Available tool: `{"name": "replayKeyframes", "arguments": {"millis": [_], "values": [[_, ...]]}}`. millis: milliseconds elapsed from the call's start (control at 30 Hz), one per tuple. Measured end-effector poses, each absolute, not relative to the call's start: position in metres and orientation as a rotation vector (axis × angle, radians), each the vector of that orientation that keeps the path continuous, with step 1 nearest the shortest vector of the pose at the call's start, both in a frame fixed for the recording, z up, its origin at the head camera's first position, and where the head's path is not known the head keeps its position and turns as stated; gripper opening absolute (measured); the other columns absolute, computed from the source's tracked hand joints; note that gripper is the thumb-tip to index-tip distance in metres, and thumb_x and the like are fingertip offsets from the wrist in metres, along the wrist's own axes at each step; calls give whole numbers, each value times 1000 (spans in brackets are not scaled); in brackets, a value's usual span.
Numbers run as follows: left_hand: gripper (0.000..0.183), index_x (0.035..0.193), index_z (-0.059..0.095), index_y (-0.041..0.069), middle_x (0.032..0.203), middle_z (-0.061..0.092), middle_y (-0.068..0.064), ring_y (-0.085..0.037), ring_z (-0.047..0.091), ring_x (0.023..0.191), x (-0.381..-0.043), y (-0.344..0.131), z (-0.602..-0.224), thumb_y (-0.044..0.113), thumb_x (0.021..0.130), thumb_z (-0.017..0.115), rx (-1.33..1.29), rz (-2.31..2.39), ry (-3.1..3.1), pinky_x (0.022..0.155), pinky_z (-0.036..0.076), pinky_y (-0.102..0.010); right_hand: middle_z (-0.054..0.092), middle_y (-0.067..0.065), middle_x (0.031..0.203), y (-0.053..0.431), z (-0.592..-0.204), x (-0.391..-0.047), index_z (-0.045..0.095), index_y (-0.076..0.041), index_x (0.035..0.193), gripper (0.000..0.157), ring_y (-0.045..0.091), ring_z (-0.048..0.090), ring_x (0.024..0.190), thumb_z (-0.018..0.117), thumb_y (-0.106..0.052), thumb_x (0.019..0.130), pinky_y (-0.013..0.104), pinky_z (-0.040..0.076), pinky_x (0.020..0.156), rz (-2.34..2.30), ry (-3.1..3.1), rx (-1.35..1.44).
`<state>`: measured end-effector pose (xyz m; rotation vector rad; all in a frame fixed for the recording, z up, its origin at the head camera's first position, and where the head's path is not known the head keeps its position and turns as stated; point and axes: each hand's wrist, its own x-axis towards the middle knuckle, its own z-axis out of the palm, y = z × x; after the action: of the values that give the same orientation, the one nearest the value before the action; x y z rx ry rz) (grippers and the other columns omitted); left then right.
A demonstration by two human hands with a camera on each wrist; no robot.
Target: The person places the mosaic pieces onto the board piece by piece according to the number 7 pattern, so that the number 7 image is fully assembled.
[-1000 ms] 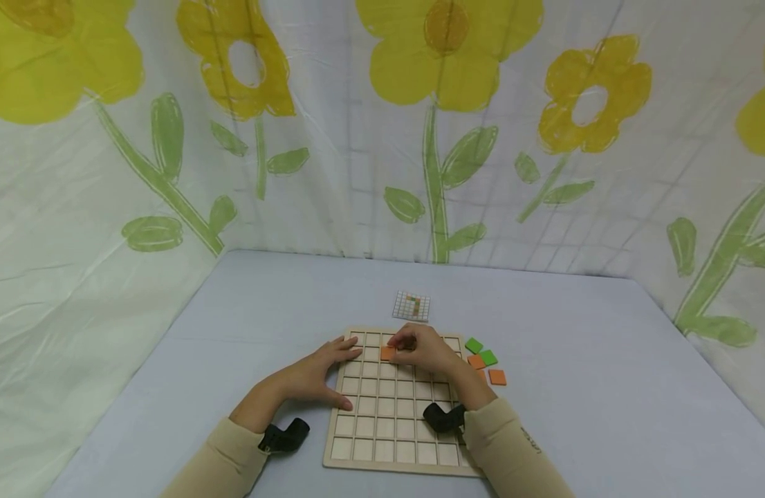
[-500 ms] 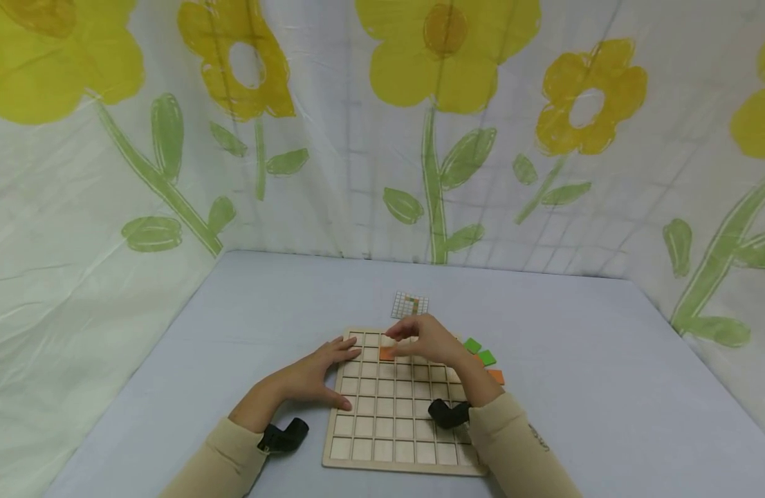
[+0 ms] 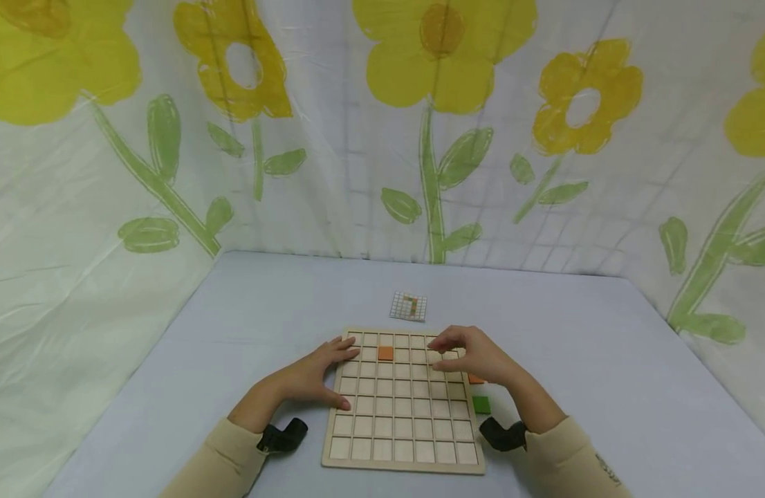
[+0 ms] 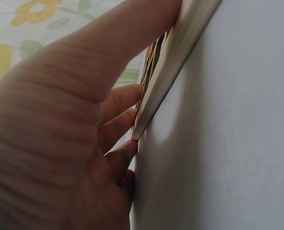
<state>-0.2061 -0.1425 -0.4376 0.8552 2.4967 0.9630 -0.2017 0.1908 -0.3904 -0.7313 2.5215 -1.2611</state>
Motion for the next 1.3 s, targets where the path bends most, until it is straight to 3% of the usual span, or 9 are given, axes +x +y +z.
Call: {"name": "replayKeyframes", "arguments": {"millis": [433,800,1300], "values": [[94,144,37,13,157,17,-4,-34,5,145,-205,-141,-437,45,67,80,843,958,2500,110,16,-63,65,8,108,237,-406,-175,67,-5,106,35,15,60,95,75,-24,78,29,50,86,-1185,2611,-662],[93,144,36,13,157,17,-4,-34,5,145,-205,-142,-438,44,68,80,858,969,2498,110,16,-63,67,5,105,256,-414,-162,67,-7,105,34,10,62,94,75,-25,78,24,51,84,-1166,2621,-659],[94,144,36,14,157,17,-3,-34,5,145,-205,-141,-438,45,67,80,858,964,2502,110,16,-63,66,9,102,270,-426,-153,68,-3,102,36,0,59,88,78,-23,74,18,50,78,-1223,2567,-550]]}}
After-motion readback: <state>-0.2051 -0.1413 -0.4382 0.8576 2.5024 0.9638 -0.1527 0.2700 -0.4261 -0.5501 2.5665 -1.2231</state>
